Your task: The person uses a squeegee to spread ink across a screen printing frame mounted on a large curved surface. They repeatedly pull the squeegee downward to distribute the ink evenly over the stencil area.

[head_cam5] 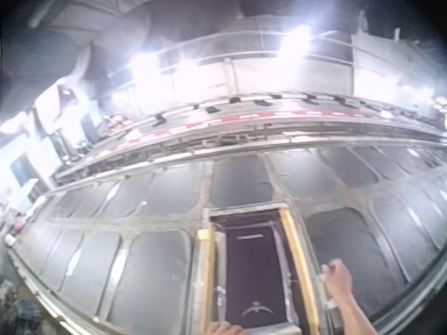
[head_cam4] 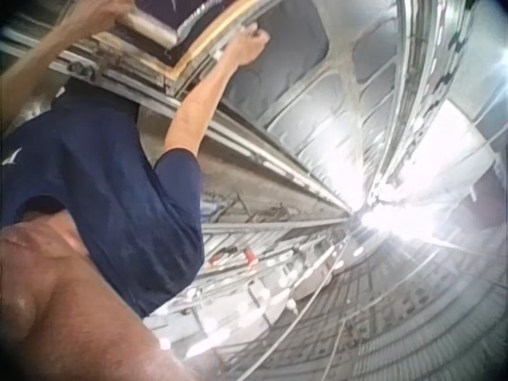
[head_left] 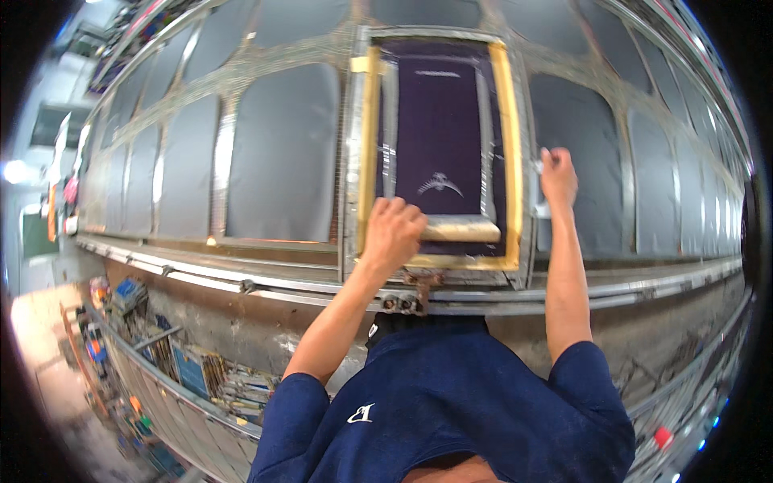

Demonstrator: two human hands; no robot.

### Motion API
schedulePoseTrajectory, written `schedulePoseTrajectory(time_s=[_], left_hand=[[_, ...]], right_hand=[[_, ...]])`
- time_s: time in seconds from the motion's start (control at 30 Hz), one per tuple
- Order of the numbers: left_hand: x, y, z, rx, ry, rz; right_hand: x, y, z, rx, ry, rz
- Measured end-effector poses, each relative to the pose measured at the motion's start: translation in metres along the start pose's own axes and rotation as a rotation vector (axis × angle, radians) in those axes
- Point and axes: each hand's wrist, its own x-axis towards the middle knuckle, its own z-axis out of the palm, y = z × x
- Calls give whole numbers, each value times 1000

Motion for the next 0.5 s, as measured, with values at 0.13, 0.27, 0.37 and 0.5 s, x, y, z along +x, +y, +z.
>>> schedulePoseTrajectory(time_s=[0.13,0.27,0.37,0.5], left_hand=[[-14,-7,9,45,-1,-6],[-25,-18,-14,-189,123,-42],[-45,-36,-43,-166,153,-91],[-82,-114,-65,-68,144,-137]], right_hand=[[2,16,15,119,-71,-138],[1,-37,-34,145,12,-205],[-23,-89,-55,174,-2,-155],[-65,-119,39,437,-30,-214]])
